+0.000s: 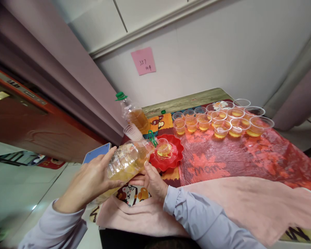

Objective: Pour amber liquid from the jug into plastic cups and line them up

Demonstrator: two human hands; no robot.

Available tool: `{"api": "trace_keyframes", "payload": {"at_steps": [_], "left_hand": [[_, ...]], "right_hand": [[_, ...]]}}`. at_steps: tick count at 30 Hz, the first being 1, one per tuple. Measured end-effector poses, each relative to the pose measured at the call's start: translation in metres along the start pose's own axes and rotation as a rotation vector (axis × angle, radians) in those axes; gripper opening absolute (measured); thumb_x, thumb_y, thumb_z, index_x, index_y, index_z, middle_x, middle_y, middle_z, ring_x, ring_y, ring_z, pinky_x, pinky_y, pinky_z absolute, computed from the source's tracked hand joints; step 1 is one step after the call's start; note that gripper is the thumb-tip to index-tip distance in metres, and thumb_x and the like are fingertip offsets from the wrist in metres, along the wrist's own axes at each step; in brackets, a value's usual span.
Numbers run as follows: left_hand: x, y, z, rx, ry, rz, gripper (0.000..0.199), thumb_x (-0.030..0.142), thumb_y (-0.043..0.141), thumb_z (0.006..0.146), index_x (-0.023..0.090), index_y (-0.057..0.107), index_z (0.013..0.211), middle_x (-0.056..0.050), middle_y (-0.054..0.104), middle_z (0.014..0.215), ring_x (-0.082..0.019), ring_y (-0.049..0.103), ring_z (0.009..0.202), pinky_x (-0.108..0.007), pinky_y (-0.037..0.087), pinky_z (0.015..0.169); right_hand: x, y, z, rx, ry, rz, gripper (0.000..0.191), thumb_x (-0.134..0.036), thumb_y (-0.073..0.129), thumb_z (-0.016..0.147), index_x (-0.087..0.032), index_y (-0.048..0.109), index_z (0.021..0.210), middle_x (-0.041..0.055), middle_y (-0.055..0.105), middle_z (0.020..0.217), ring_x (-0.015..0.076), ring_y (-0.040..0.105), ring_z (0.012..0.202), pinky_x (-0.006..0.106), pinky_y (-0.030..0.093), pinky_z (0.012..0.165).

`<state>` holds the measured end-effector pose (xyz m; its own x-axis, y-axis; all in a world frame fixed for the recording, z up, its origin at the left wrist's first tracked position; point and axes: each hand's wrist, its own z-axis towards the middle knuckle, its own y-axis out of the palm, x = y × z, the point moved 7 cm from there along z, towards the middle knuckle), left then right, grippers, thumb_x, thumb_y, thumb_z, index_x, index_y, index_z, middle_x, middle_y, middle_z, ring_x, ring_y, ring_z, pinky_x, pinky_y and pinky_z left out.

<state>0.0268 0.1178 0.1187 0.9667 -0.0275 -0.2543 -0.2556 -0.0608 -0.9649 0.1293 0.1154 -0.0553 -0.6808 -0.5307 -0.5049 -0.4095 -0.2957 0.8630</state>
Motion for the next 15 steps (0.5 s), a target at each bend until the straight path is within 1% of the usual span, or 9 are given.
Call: {"api": "trace_keyframes", "payload": {"at_steps": [3, 5, 7, 9, 10, 12, 14, 15], "left_hand": [[-0.002, 0.002, 0.000, 0.009, -0.014, -0.018, 0.107, 0.050, 0.088, 0.068, 0.027, 0.042, 0.162, -0.015, 0.074, 0.122, -0.039, 0.073, 0.108, -0.047, 0.055, 0.087], [-0.005, 0.005, -0.001, 0.028, -0.011, -0.060, 0.107, 0.047, 0.088, 0.069, 0.025, 0.041, 0.162, -0.016, 0.074, 0.125, -0.040, 0.072, 0.113, -0.048, 0.055, 0.091], [-0.008, 0.009, -0.001, 0.081, 0.023, -0.161, 0.108, 0.047, 0.087, 0.070, 0.024, 0.038, 0.163, -0.017, 0.071, 0.133, -0.041, 0.069, 0.122, -0.050, 0.055, 0.099], [-0.014, 0.015, -0.001, 0.163, 0.058, -0.307, 0.104, 0.051, 0.085, 0.072, 0.024, 0.039, 0.160, -0.016, 0.067, 0.142, -0.040, 0.065, 0.130, -0.052, 0.053, 0.105], [-0.018, 0.020, -0.001, 0.210, 0.056, -0.385, 0.101, 0.055, 0.084, 0.072, 0.023, 0.042, 0.157, -0.016, 0.066, 0.144, -0.040, 0.065, 0.132, -0.052, 0.053, 0.108], [-0.030, 0.032, -0.001, 0.311, 0.006, -0.545, 0.097, 0.064, 0.084, 0.069, 0.021, 0.050, 0.148, -0.016, 0.067, 0.142, -0.040, 0.066, 0.130, -0.053, 0.053, 0.109], [-0.041, 0.052, 0.000, 0.410, -0.092, -0.735, 0.098, 0.067, 0.087, 0.065, 0.018, 0.052, 0.142, -0.016, 0.067, 0.138, -0.037, 0.067, 0.128, -0.051, 0.054, 0.110], [-0.044, 0.064, 0.001, 0.449, -0.137, -0.842, 0.100, 0.067, 0.088, 0.063, 0.018, 0.051, 0.142, -0.016, 0.067, 0.137, -0.036, 0.067, 0.127, -0.050, 0.054, 0.110]], "right_hand": [[0.001, -0.001, 0.000, 0.005, 0.001, -0.001, 0.079, -0.084, 0.060, 0.090, -0.022, 0.059, 0.139, 0.0156, 0.076, 0.131, 0.0284, 0.078, 0.108, 0.051, 0.056, 0.104], [0.002, -0.004, 0.000, 0.028, -0.014, -0.011, 0.079, -0.084, 0.061, 0.089, -0.021, 0.060, 0.137, 0.0152, 0.076, 0.131, 0.0273, 0.078, 0.104, 0.049, 0.059, 0.099], [-0.001, -0.009, 0.000, 0.072, -0.050, -0.038, 0.076, -0.083, 0.063, 0.088, -0.022, 0.062, 0.134, 0.0138, 0.076, 0.128, 0.0254, 0.079, 0.097, 0.045, 0.061, 0.093], [-0.006, -0.012, 0.000, 0.115, -0.097, -0.076, 0.071, -0.079, 0.069, 0.087, -0.024, 0.063, 0.133, 0.0113, 0.076, 0.126, 0.0229, 0.078, 0.091, 0.042, 0.062, 0.088], [-0.011, -0.013, 0.000, 0.132, -0.124, -0.092, 0.069, -0.075, 0.073, 0.086, -0.025, 0.063, 0.133, 0.0100, 0.076, 0.125, 0.0219, 0.077, 0.090, 0.041, 0.063, 0.087], [-0.020, -0.014, 0.000, 0.155, -0.185, -0.113, 0.065, -0.068, 0.080, 0.084, -0.027, 0.065, 0.132, 0.0085, 0.074, 0.128, 0.0214, 0.076, 0.095, 0.039, 0.062, 0.087], [-0.029, -0.014, -0.001, 0.187, -0.245, -0.124, 0.058, -0.064, 0.083, 0.084, -0.027, 0.068, 0.126, 0.0081, 0.073, 0.129, 0.0219, 0.074, 0.102, 0.038, 0.062, 0.088], [-0.033, -0.015, -0.002, 0.206, -0.266, -0.132, 0.053, -0.063, 0.082, 0.084, -0.026, 0.071, 0.120, 0.0081, 0.074, 0.124, 0.0217, 0.073, 0.102, 0.037, 0.062, 0.087]]}}
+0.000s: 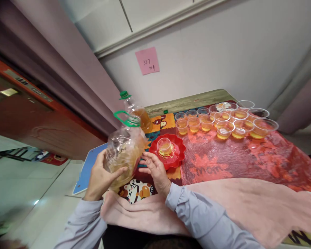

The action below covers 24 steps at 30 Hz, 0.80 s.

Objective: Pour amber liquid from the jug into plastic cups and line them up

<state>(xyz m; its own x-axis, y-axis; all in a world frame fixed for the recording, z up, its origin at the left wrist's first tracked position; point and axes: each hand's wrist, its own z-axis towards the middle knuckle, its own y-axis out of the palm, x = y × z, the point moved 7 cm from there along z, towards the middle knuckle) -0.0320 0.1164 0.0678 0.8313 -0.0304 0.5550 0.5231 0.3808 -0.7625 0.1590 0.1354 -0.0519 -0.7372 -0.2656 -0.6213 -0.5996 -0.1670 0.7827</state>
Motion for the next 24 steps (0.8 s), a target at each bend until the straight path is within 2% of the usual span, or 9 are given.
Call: {"api": "trace_keyframes", "payload": {"at_steps": [4, 6, 10, 13, 15, 17, 20, 22, 24], "left_hand": [[-0.040, 0.033, -0.015, 0.214, -0.094, -0.329, 0.092, 0.061, 0.090, 0.067, 0.019, 0.049, 0.137, -0.015, 0.067, 0.132, -0.031, 0.068, 0.125, -0.049, 0.052, 0.114], [-0.056, 0.051, -0.025, 0.285, -0.124, -0.404, 0.092, 0.061, 0.091, 0.066, 0.020, 0.048, 0.136, -0.016, 0.065, 0.134, -0.032, 0.068, 0.127, -0.050, 0.051, 0.116], [-0.074, 0.073, -0.040, 0.353, -0.151, -0.476, 0.102, 0.061, 0.086, 0.069, 0.019, 0.035, 0.147, -0.023, 0.058, 0.146, -0.035, 0.061, 0.139, -0.052, 0.047, 0.120], [-0.079, 0.079, -0.045, 0.343, -0.172, -0.411, 0.112, 0.057, 0.089, 0.066, 0.020, 0.028, 0.153, -0.024, 0.055, 0.151, -0.036, 0.058, 0.142, -0.053, 0.046, 0.120], [-0.083, 0.082, -0.045, 0.320, -0.183, -0.398, 0.111, 0.056, 0.089, 0.066, 0.020, 0.030, 0.152, -0.023, 0.058, 0.147, -0.036, 0.061, 0.139, -0.053, 0.048, 0.119], [-0.087, 0.086, -0.045, 0.293, -0.186, -0.420, 0.107, 0.058, 0.088, 0.067, 0.020, 0.034, 0.150, -0.021, 0.061, 0.143, -0.035, 0.064, 0.135, -0.052, 0.049, 0.117], [-0.089, 0.091, -0.044, 0.267, -0.182, -0.493, 0.107, 0.060, 0.088, 0.067, 0.020, 0.034, 0.150, -0.022, 0.058, 0.147, -0.034, 0.065, 0.135, -0.049, 0.052, 0.115], [-0.089, 0.092, -0.043, 0.269, -0.181, -0.520, 0.108, 0.060, 0.088, 0.067, 0.020, 0.032, 0.151, -0.024, 0.057, 0.150, -0.034, 0.065, 0.134, -0.049, 0.053, 0.113], [-0.087, 0.091, -0.043, 0.273, -0.183, -0.505, 0.108, 0.059, 0.089, 0.067, 0.020, 0.032, 0.151, -0.024, 0.058, 0.149, -0.035, 0.066, 0.133, -0.050, 0.054, 0.113]], "right_hand": [[0.000, -0.001, -0.002, -0.020, -0.023, -0.106, 0.047, -0.068, 0.074, 0.090, -0.021, 0.070, 0.087, 0.0039, 0.073, 0.080, 0.0157, 0.067, 0.068, 0.030, 0.056, 0.066], [0.004, 0.001, -0.005, -0.083, -0.013, -0.168, 0.050, -0.069, 0.071, 0.091, -0.020, 0.068, 0.079, 0.0022, 0.070, 0.070, 0.0136, 0.063, 0.058, 0.027, 0.050, 0.059], [0.013, 0.006, -0.011, -0.167, 0.027, -0.231, 0.053, -0.071, 0.070, 0.090, -0.020, 0.068, 0.077, 0.0020, 0.069, 0.067, 0.0137, 0.061, 0.056, 0.027, 0.047, 0.057], [0.011, 0.016, -0.016, -0.235, 0.023, -0.304, 0.053, -0.072, 0.070, 0.090, -0.021, 0.067, 0.077, 0.0019, 0.069, 0.067, 0.0140, 0.059, 0.056, 0.029, 0.046, 0.058], [0.003, 0.024, -0.019, -0.280, 0.010, -0.381, 0.050, -0.069, 0.069, 0.092, -0.021, 0.068, 0.079, 0.0018, 0.069, 0.070, 0.0143, 0.058, 0.057, 0.030, 0.046, 0.059], [-0.016, 0.030, -0.018, -0.301, -0.055, -0.538, 0.043, -0.063, 0.069, 0.094, -0.022, 0.071, 0.085, 0.0023, 0.071, 0.074, 0.0157, 0.060, 0.061, 0.031, 0.048, 0.061], [-0.068, 0.029, -0.007, -0.238, -0.310, -0.994, 0.028, -0.051, 0.073, 0.094, -0.024, 0.075, 0.093, 0.0039, 0.075, 0.083, 0.0187, 0.065, 0.070, 0.033, 0.050, 0.067], [-0.105, 0.018, 0.006, -0.123, -0.463, -1.325, 0.022, -0.045, 0.074, 0.094, -0.024, 0.076, 0.098, 0.0059, 0.077, 0.091, 0.0211, 0.068, 0.076, 0.036, 0.051, 0.073], [-0.130, 0.000, 0.023, -0.031, -0.508, -1.602, 0.027, -0.044, 0.075, 0.093, -0.022, 0.077, 0.109, 0.0103, 0.078, 0.106, 0.0263, 0.072, 0.090, 0.040, 0.054, 0.082]]}}
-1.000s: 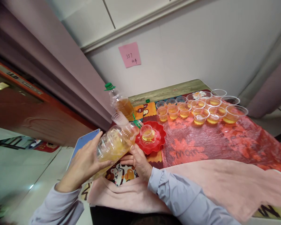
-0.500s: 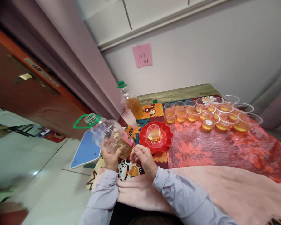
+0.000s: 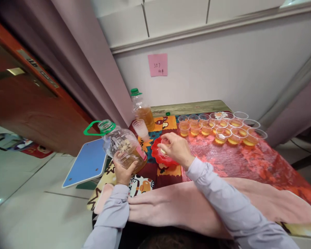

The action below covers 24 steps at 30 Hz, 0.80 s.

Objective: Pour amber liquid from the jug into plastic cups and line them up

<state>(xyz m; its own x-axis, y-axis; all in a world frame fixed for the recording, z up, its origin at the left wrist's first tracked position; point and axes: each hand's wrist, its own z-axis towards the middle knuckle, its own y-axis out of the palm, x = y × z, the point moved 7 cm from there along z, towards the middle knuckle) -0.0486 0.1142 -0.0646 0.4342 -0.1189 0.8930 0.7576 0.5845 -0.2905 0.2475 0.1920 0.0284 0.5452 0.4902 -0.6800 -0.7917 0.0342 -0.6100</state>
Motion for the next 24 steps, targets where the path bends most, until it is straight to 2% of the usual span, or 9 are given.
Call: {"api": "trace_keyframes", "payload": {"at_steps": [2, 4, 7, 11, 14, 16, 18, 20, 24], "left_hand": [[0.002, 0.000, 0.000, 0.002, 0.004, 0.023, 0.106, 0.058, 0.089, 0.067, 0.020, 0.034, 0.150, -0.022, 0.061, 0.145, -0.035, 0.067, 0.132, -0.051, 0.054, 0.112], [0.003, 0.000, 0.000, 0.019, 0.009, 0.025, 0.105, 0.059, 0.089, 0.067, 0.020, 0.036, 0.148, -0.021, 0.064, 0.140, -0.035, 0.068, 0.129, -0.052, 0.055, 0.110], [0.003, 0.000, 0.000, 0.036, 0.017, 0.017, 0.104, 0.059, 0.089, 0.066, 0.019, 0.037, 0.147, -0.020, 0.065, 0.137, -0.034, 0.068, 0.127, -0.051, 0.056, 0.109], [0.003, -0.002, 0.002, 0.031, 0.021, 0.063, 0.101, 0.056, 0.087, 0.069, 0.018, 0.037, 0.148, -0.021, 0.063, 0.141, -0.033, 0.068, 0.128, -0.050, 0.055, 0.111], [0.003, -0.001, 0.004, -0.019, 0.012, 0.062, 0.101, 0.054, 0.088, 0.071, 0.018, 0.036, 0.149, -0.021, 0.063, 0.142, -0.033, 0.069, 0.127, -0.050, 0.055, 0.111], [0.005, -0.002, 0.005, -0.025, 0.008, 0.060, 0.100, 0.053, 0.088, 0.071, 0.018, 0.036, 0.149, -0.022, 0.063, 0.142, -0.033, 0.069, 0.128, -0.051, 0.055, 0.112], [0.007, -0.003, 0.005, -0.017, -0.002, 0.067, 0.100, 0.052, 0.088, 0.070, 0.018, 0.036, 0.148, -0.022, 0.064, 0.141, -0.034, 0.069, 0.128, -0.052, 0.054, 0.112], [0.008, -0.003, 0.005, -0.005, -0.021, 0.073, 0.100, 0.053, 0.088, 0.068, 0.018, 0.037, 0.147, -0.021, 0.066, 0.138, -0.034, 0.070, 0.126, -0.052, 0.055, 0.111], [0.012, -0.003, 0.004, 0.004, -0.030, 0.075, 0.100, 0.052, 0.088, 0.067, 0.018, 0.038, 0.146, -0.021, 0.066, 0.137, -0.034, 0.070, 0.125, -0.052, 0.055, 0.110]], "right_hand": [[0.025, -0.003, 0.012, -0.057, -0.006, -0.206, 0.045, -0.049, 0.079, 0.089, -0.019, 0.074, 0.122, 0.0166, 0.075, 0.123, 0.0336, 0.072, 0.110, 0.046, 0.055, 0.094], [0.045, 0.004, 0.018, -0.139, -0.009, -0.334, 0.064, -0.057, 0.082, 0.084, -0.014, 0.071, 0.130, 0.0236, 0.068, 0.138, 0.0402, 0.065, 0.128, 0.053, 0.050, 0.107], [0.060, 0.019, 0.020, -0.197, 0.013, -0.422, 0.075, -0.064, 0.083, 0.080, -0.012, 0.070, 0.132, 0.0297, 0.058, 0.151, 0.0456, 0.055, 0.142, 0.065, 0.038, 0.118], [0.049, 0.030, 0.018, -0.170, -0.007, -0.436, 0.063, -0.057, 0.083, 0.081, -0.014, 0.072, 0.124, 0.0292, 0.058, 0.153, 0.0445, 0.053, 0.145, 0.071, 0.026, 0.124], [0.029, 0.030, 0.016, -0.146, -0.115, -0.415, 0.060, -0.053, 0.086, 0.078, -0.012, 0.073, 0.120, 0.0287, 0.053, 0.158, 0.0441, 0.046, 0.151, 0.070, 0.016, 0.129], [0.019, 0.022, 0.015, -0.106, -0.176, -0.380, 0.061, -0.055, 0.087, 0.077, -0.013, 0.073, 0.119, 0.0278, 0.050, 0.162, 0.0441, 0.041, 0.155, 0.069, 0.011, 0.130], [0.021, 0.007, 0.014, -0.047, -0.157, -0.333, 0.060, -0.061, 0.083, 0.079, -0.015, 0.073, 0.117, 0.0266, 0.050, 0.161, 0.0428, 0.041, 0.155, 0.071, 0.012, 0.129], [0.035, -0.014, 0.013, 0.019, -0.087, -0.294, 0.058, -0.067, 0.078, 0.083, -0.017, 0.073, 0.111, 0.0256, 0.053, 0.159, 0.0417, 0.045, 0.152, 0.074, 0.016, 0.126], [0.085, -0.066, 0.007, 0.152, 0.028, -0.350, 0.055, -0.070, 0.077, 0.083, -0.018, 0.075, 0.102, 0.0258, 0.056, 0.155, 0.0425, 0.049, 0.147, 0.074, 0.023, 0.124]]}}
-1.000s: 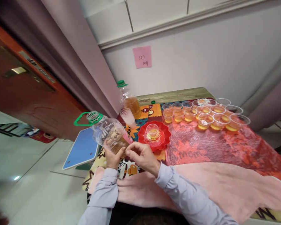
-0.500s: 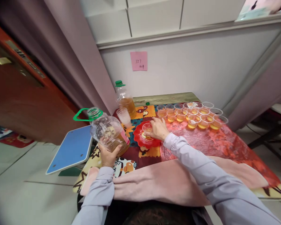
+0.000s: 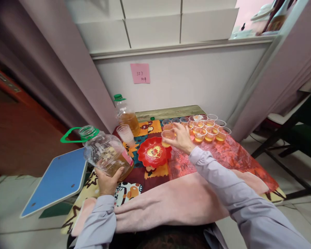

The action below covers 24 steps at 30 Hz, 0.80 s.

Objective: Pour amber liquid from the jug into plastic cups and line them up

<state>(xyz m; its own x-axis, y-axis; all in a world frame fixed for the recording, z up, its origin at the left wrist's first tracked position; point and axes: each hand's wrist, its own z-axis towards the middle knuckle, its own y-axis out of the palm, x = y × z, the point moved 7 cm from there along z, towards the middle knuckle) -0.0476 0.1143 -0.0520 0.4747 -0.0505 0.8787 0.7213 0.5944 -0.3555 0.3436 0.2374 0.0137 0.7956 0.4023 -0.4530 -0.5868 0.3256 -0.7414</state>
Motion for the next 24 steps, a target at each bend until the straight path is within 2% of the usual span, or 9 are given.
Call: {"api": "trace_keyframes", "payload": {"at_steps": [5, 7, 10, 15, 19, 22, 24], "left_hand": [[-0.002, 0.000, 0.002, 0.024, 0.004, -0.048, 0.104, 0.050, 0.092, 0.062, 0.017, 0.040, 0.147, -0.020, 0.067, 0.135, -0.034, 0.071, 0.122, -0.051, 0.055, 0.109], [-0.003, -0.001, 0.003, 0.047, 0.000, -0.075, 0.108, 0.049, 0.094, 0.058, 0.016, 0.042, 0.147, -0.020, 0.068, 0.133, -0.034, 0.071, 0.119, -0.050, 0.055, 0.108], [-0.004, -0.001, 0.003, 0.070, 0.003, -0.092, 0.108, 0.048, 0.094, 0.056, 0.015, 0.044, 0.145, -0.021, 0.066, 0.135, -0.034, 0.071, 0.119, -0.051, 0.055, 0.109], [-0.007, -0.001, 0.003, 0.078, 0.004, -0.092, 0.106, 0.047, 0.094, 0.055, 0.017, 0.045, 0.145, -0.019, 0.068, 0.133, -0.034, 0.072, 0.116, -0.052, 0.056, 0.107], [-0.014, 0.000, 0.004, 0.067, 0.005, -0.087, 0.108, 0.048, 0.095, 0.057, 0.018, 0.044, 0.147, -0.019, 0.067, 0.136, -0.034, 0.072, 0.119, -0.051, 0.056, 0.107], [-0.015, 0.000, 0.003, 0.058, 0.038, -0.108, 0.104, 0.048, 0.095, 0.059, 0.019, 0.045, 0.146, -0.018, 0.068, 0.136, -0.032, 0.072, 0.120, -0.049, 0.057, 0.107], [-0.016, 0.001, 0.002, 0.044, 0.052, -0.117, 0.103, 0.049, 0.095, 0.061, 0.020, 0.045, 0.145, -0.017, 0.068, 0.134, -0.032, 0.072, 0.118, -0.049, 0.058, 0.106]], "right_hand": [[0.076, -0.024, -0.007, 0.041, 0.071, -0.246, 0.060, -0.071, 0.075, 0.083, -0.016, 0.075, 0.108, 0.0267, 0.054, 0.157, 0.0474, 0.041, 0.151, 0.076, 0.012, 0.125], [0.098, -0.026, -0.011, 0.032, 0.099, -0.317, 0.060, -0.071, 0.072, 0.084, -0.017, 0.075, 0.110, 0.0259, 0.054, 0.157, 0.0477, 0.039, 0.152, 0.076, 0.013, 0.125], [0.117, -0.023, -0.015, 0.002, 0.098, -0.376, 0.060, -0.072, 0.066, 0.088, -0.017, 0.075, 0.113, 0.0239, 0.054, 0.157, 0.0462, 0.039, 0.152, 0.074, 0.019, 0.123], [0.129, -0.016, -0.022, 0.004, 0.117, -0.409, 0.066, -0.073, 0.054, 0.095, -0.016, 0.074, 0.122, 0.0245, 0.054, 0.156, 0.0449, 0.045, 0.146, 0.076, 0.021, 0.121], [0.127, -0.016, -0.028, 0.004, 0.113, -0.428, 0.066, -0.070, 0.054, 0.098, -0.016, 0.070, 0.132, 0.0248, 0.054, 0.157, 0.0446, 0.045, 0.147, 0.076, 0.021, 0.121], [0.112, -0.026, -0.024, 0.070, 0.077, -0.400, 0.070, -0.069, 0.057, 0.096, -0.014, 0.065, 0.139, 0.0262, 0.054, 0.156, 0.0450, 0.045, 0.148, 0.075, 0.024, 0.120], [0.091, -0.035, -0.015, 0.152, 0.024, -0.341, 0.069, -0.068, 0.060, 0.096, -0.014, 0.065, 0.138, 0.0267, 0.057, 0.154, 0.0445, 0.048, 0.146, 0.072, 0.029, 0.119]]}}
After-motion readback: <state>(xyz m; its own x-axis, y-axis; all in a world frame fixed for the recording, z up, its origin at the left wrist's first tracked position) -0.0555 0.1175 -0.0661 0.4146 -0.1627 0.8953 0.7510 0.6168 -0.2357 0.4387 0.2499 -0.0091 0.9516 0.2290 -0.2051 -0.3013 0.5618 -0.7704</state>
